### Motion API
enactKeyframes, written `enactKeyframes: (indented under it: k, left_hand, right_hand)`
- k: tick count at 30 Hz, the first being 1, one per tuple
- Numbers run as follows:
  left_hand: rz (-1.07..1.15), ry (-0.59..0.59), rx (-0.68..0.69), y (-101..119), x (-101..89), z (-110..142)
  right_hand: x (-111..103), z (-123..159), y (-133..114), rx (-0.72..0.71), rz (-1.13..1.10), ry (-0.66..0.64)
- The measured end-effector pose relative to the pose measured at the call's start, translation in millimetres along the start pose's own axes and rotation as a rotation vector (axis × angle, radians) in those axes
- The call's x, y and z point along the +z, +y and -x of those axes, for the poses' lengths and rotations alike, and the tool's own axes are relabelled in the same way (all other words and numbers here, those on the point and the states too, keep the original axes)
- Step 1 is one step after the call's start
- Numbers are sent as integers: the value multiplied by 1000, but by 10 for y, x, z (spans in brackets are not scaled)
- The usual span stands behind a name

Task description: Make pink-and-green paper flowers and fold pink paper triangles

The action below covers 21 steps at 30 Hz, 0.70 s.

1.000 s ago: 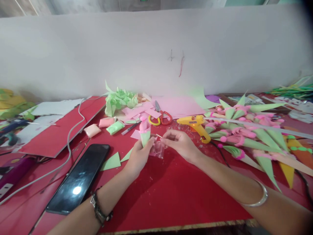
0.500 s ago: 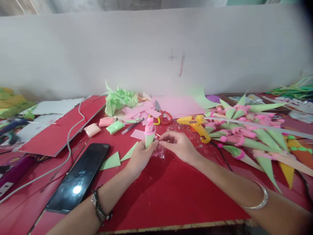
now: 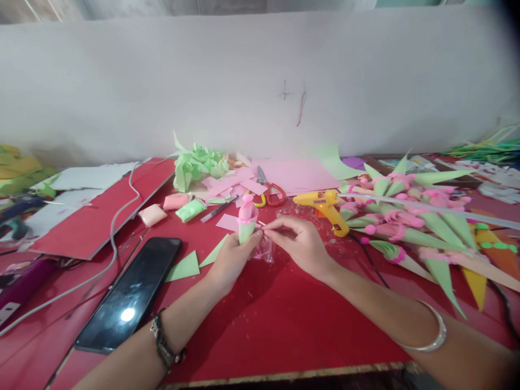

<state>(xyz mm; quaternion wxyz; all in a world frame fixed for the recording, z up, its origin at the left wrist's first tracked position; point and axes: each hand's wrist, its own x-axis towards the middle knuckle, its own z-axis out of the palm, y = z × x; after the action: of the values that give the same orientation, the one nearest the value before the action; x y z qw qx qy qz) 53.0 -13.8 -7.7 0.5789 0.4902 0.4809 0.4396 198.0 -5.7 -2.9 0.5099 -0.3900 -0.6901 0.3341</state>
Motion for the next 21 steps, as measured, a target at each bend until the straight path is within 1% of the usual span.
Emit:
enactKeyframes:
  k: [3,5,8,10,13,16,19,21]
  left_hand:
    - [51,25,-13,-9,7,4]
    - [60,64,-32,-20,9,10]
    - [-11,128,-66,-11,21,38]
    - [-56,134,-66,17,40,69]
    - [-98,77,-17,67,77,116]
    - [-142,29,44,101,101,139]
    - [-185,63,118,117,105,137]
    - [-209,73,150,121,103,131]
  right_hand:
    - [-11,-11,0,38,-14,11]
    - [-20,-22,6,62,-8,22]
    - [-31,-42,25,107,15,50]
    - [-35,-55,35,141,21,63]
    - [-43,-69,40,193,-24,63]
    - [-51,-78,40,254,-156,51]
    - [-54,-84,48,281,-293,50]
    - [-50,-86,53,274,-326,56]
